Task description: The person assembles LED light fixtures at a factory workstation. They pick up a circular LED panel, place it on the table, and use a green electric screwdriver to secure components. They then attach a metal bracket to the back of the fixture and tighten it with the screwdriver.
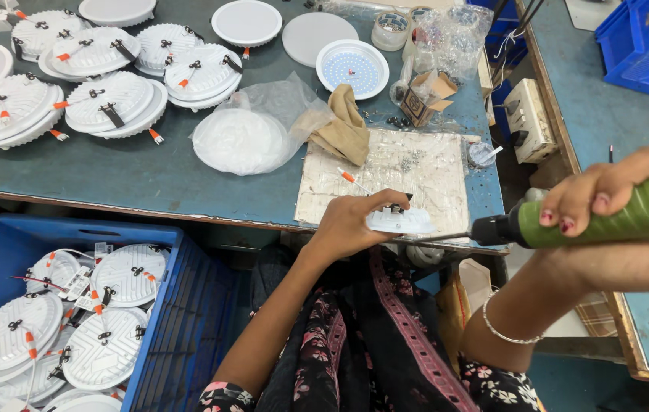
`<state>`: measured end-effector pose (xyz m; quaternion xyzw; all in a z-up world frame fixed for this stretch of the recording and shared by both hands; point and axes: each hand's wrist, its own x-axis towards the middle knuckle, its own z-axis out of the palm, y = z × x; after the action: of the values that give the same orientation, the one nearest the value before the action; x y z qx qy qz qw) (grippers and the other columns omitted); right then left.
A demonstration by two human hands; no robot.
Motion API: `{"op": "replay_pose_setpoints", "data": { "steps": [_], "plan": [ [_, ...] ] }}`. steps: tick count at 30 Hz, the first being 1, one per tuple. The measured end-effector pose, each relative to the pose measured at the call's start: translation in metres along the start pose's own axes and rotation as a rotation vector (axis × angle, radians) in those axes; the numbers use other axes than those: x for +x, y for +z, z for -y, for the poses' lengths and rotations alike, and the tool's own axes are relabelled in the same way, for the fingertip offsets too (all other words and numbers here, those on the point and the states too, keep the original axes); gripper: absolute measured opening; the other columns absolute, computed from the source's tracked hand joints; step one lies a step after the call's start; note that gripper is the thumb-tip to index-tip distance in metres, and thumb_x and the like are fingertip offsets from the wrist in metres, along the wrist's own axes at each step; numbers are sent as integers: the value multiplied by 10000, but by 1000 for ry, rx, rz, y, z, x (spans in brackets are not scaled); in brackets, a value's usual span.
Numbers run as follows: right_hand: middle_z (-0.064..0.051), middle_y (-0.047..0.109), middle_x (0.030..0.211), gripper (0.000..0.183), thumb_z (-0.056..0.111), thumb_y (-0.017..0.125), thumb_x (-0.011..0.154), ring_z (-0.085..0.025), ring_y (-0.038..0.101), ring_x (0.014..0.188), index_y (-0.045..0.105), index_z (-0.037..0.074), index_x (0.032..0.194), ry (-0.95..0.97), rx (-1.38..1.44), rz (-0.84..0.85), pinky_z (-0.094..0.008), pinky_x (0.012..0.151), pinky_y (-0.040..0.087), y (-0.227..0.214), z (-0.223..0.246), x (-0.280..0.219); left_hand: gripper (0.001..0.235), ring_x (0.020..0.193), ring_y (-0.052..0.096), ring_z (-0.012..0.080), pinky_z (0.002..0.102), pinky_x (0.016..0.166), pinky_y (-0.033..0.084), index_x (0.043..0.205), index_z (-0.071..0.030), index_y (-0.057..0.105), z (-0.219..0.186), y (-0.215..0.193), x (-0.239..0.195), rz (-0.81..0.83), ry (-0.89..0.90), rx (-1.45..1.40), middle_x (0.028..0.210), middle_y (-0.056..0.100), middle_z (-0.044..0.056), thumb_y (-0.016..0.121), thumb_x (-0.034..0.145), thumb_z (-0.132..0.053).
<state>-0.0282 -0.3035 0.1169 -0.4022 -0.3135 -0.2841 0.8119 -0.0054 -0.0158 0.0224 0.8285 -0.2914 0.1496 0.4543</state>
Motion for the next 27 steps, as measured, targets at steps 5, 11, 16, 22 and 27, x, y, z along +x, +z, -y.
{"op": "replay_pose_setpoints", "data": {
  "steps": [5, 11, 16, 22, 27],
  "plan": [
    [-129, 409, 659, 852, 830, 277, 959, -200, 391, 429, 434, 10, 1128, -123, -182, 9, -337, 416, 363, 29, -6, -10, 414, 813, 740, 239, 349, 690, 552, 1161, -282, 652, 2, 1, 0, -13, 8, -13, 936, 751, -9, 816, 784, -329],
    [-182, 445, 668, 942, 902, 275, 883, -250, 412, 452, 443, 7, 1123, -77, -107, 27, -363, 447, 386, 51, -11, -12, 418, 810, 737, 248, 357, 687, 549, 1160, -285, 651, 2, 0, -1, -7, -9, -11, 923, 749, -7, 819, 780, -334],
    [-210, 452, 657, 936, 872, 283, 860, -278, 432, 462, 467, -9, 1120, -28, -176, -17, -388, 459, 393, 53, -11, -12, 415, 816, 737, 245, 355, 693, 551, 1165, -280, 643, 2, -1, 0, -24, 18, -23, 944, 752, -3, 812, 789, -328],
    [-212, 453, 673, 927, 858, 276, 882, -285, 441, 479, 482, -11, 1129, -9, -236, -10, -390, 475, 402, 54, -12, -13, 399, 791, 735, 246, 354, 670, 544, 1155, -286, 651, 2, -2, 0, -22, -7, -17, 904, 749, -1, 813, 793, -335],
    [-224, 455, 682, 921, 842, 250, 899, -292, 432, 482, 472, -21, 1130, -12, -233, -36, -402, 481, 393, 55, -13, -16, 386, 743, 725, 249, 356, 643, 535, 1145, -291, 649, 0, 2, 2, -39, -17, -4, 836, 726, 10, 813, 804, -364]
  ]
}}
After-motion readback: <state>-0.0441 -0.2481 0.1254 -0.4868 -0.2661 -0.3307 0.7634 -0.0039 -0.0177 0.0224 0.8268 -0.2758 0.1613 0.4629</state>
